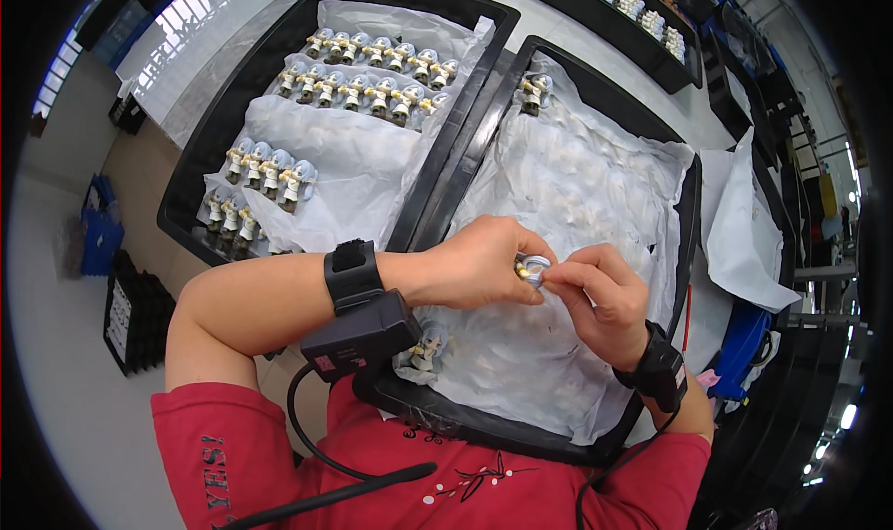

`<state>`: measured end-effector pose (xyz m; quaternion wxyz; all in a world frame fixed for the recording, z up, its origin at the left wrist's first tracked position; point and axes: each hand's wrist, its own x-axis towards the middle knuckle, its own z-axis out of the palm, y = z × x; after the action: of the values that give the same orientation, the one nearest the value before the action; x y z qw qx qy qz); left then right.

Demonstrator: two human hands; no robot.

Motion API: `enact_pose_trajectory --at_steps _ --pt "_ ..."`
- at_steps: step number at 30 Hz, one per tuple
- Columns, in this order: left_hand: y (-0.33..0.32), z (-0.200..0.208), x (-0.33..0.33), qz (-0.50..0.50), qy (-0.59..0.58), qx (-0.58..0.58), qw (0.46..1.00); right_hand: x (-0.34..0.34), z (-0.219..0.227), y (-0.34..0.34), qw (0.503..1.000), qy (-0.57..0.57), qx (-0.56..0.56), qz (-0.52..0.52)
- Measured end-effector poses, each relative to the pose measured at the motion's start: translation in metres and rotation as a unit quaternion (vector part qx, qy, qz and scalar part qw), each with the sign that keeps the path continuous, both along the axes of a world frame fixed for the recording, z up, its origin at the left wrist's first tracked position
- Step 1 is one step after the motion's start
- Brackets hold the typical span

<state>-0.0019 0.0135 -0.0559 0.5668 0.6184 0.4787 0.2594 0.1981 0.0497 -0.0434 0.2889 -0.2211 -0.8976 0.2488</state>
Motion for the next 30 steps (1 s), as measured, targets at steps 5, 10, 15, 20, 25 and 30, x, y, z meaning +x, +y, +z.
enact_pose_trajectory --at_steps 5,10,15,20,25,30 --pt "0.001 -0.002 -0.002 0.018 -0.055 -0.019 0.998 0.003 0.006 0.005 0.995 0.055 -0.082 -0.032" --pt "0.001 -0.009 0.0 0.031 -0.066 0.023 0.997 0.003 0.004 0.003 0.996 0.032 -0.08 -0.035" --pt "0.0 -0.01 -0.001 0.029 -0.052 0.013 0.998 0.002 0.002 0.004 0.996 0.027 -0.078 -0.031" --pt "0.0 -0.006 -0.001 0.029 -0.052 0.014 0.998 0.001 0.003 0.003 0.997 0.02 -0.071 -0.028" --pt "0.001 0.004 -0.002 0.004 -0.011 -0.032 0.999 -0.001 0.003 0.0 0.999 0.009 -0.042 0.009" --pt "0.0 -0.001 -0.001 0.014 -0.021 -0.01 1.0 0.0 0.003 0.001 0.999 0.027 -0.019 -0.017"
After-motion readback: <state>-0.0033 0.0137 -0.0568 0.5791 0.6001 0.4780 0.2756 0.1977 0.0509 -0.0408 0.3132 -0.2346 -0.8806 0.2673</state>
